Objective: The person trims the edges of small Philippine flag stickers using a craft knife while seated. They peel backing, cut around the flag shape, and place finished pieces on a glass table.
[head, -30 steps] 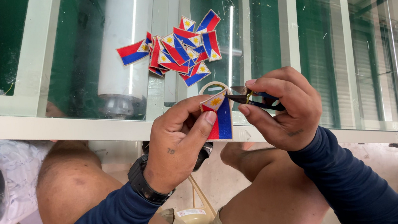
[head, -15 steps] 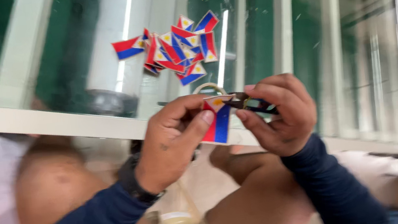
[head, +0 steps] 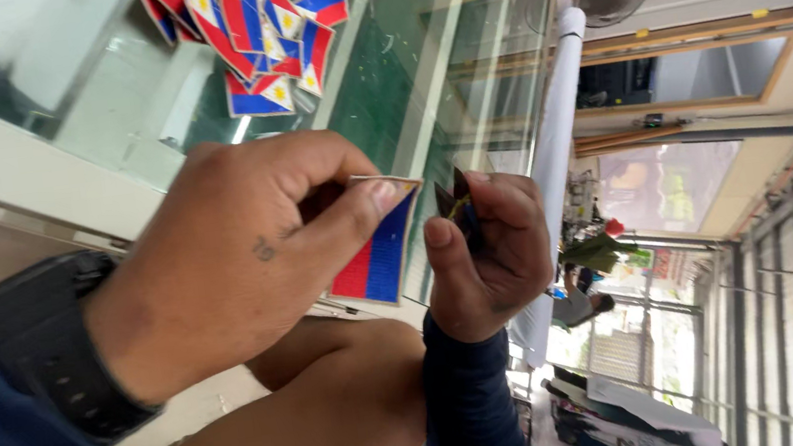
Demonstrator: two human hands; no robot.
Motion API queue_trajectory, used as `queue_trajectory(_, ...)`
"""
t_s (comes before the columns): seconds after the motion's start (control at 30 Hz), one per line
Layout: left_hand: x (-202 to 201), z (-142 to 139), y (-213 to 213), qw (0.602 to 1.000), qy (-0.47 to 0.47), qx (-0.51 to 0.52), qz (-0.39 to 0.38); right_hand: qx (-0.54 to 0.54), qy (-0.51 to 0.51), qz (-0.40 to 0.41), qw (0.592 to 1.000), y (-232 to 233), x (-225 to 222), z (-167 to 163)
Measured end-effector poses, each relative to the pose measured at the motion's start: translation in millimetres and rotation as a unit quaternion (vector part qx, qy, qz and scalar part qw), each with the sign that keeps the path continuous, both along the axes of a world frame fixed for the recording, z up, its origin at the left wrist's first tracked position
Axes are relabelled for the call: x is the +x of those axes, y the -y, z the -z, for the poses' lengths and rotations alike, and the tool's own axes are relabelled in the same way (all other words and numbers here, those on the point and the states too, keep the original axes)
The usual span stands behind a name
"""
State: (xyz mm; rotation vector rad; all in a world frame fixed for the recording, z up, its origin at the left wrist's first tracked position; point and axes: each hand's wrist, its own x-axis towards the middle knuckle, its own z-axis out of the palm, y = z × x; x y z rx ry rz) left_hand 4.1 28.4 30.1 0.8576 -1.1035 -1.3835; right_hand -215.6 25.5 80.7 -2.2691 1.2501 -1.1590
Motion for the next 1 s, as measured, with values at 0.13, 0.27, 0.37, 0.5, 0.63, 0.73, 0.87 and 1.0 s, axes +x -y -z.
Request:
queue_trajectory(0.13, 2, 0, -1, 0.998, -0.035, -0.036, -0.034, -0.018, -0.087, 0.018, 0.996, -3, 6, -1)
queue_trajectory(0.27, 3, -3, -3, 0.999, -0.036, -0.010, -0.029, -0.044, -0.151, 0.040, 0.987, -6, 12, -5)
queue_trajectory(0.37, 5, -5, -4, 0.999, -0.029, -0.009, -0.026, -0.046, -0.166, 0.045, 0.984, -6, 15, -9)
queue_trajectory(0.5, 2, -7, -4, 1.000, -0.009, 0.003, -0.019, -0.041, -0.172, 0.040, 0.983, -6, 13, -14)
queue_trajectory(0.63, -3, -9, -8, 0.999, 0.003, 0.035, -0.002, -0.038, -0.172, 0.025, 0.984, -5, 12, -17)
queue_trajectory(0.73, -6, -10, -10, 0.999, -0.043, 0.019, -0.003, -0.032, -0.153, 0.016, 0.988, -5, 13, -21)
queue_trajectory(0.87, -6, -9, -11, 0.998, -0.063, 0.008, 0.015, -0.063, -0.141, -0.015, 0.988, -2, 12, -22)
queue_trajectory(1.0, -7, -3, -12, 0.989, -0.082, 0.107, 0.060, -0.104, -0.129, -0.054, 0.985, 2, 4, -16)
